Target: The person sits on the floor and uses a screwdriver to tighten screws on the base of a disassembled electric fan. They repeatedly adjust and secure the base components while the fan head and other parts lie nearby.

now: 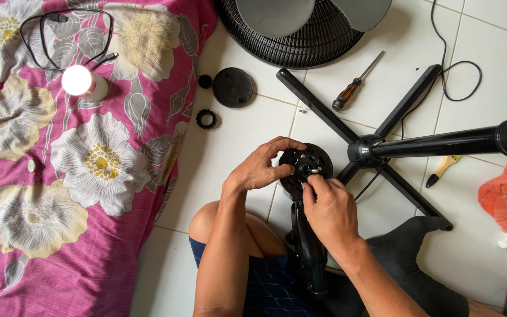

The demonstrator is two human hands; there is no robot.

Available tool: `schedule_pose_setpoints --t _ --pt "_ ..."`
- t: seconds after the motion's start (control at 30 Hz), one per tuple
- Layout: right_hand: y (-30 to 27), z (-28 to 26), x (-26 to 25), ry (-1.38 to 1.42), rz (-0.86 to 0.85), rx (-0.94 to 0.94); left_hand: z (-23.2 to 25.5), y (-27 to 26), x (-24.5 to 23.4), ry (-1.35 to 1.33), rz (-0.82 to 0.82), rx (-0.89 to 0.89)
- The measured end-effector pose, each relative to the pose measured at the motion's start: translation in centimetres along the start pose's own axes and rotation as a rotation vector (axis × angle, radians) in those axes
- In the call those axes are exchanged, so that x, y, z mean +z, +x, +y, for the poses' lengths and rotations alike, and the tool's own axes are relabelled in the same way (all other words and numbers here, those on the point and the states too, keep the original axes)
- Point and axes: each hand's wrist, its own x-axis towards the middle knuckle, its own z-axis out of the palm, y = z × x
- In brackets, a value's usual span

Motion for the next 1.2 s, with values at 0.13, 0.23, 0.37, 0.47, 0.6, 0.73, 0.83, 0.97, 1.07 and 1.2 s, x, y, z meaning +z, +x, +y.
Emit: schedule_pose_setpoints --t 0.13,0.23,0.37,0.47,0.6,0.73,0.83,0.97,1.07,1.2 --pt "-0.5 -0.2 -0.6 0.022 -0.035 -0.070 0.3 0.1 0.1 0.023 0.008 -0.039" --pt "-1.1 -0.3 -1.0 0.096 0.005 -0.060 0.2 -0.2 0.0 0.016 0.002 -0.024" --pt "-1.1 0.4 -1.4 0.152 -0.006 -0.066 0.3 -0.2 -0.1 0.017 -0.003 -0.019" --pt "-1.1 0.7 -1.3 0.141 -0.055 -0.135 0.5 -0.2 0.0 0.016 0.004 -0.023" --pt "-1.3 0.8 -1.0 0.122 -0.015 -0.208 0.4 -0.1 0.0 0.001 0.007 -0.042" --pt "-1.6 1.1 -1.0 0.206 -0.027 -0.116 0.2 -0.1 0.0 0.000 0.006 -0.010" --pt "-1.7 1.5 -0.9 0.262 0.039 -0.162 0.3 -0.1 0.0 -0.004 0.007 -0.001" --pt "-1.9 2.0 -0.3 0.202 0.058 -0.216 0.5 -0.1 0.0 0.022 0.006 -0.022" --pt "-2.0 2.3 0.2 0.178 0.060 -0.229 0.8 -0.1 0.0 0.059 0.000 -0.028" --pt "-2.0 2.5 0.3 0.138 0.082 -0.254 0.9 0.0 0.0 0.076 -0.010 -0.015"
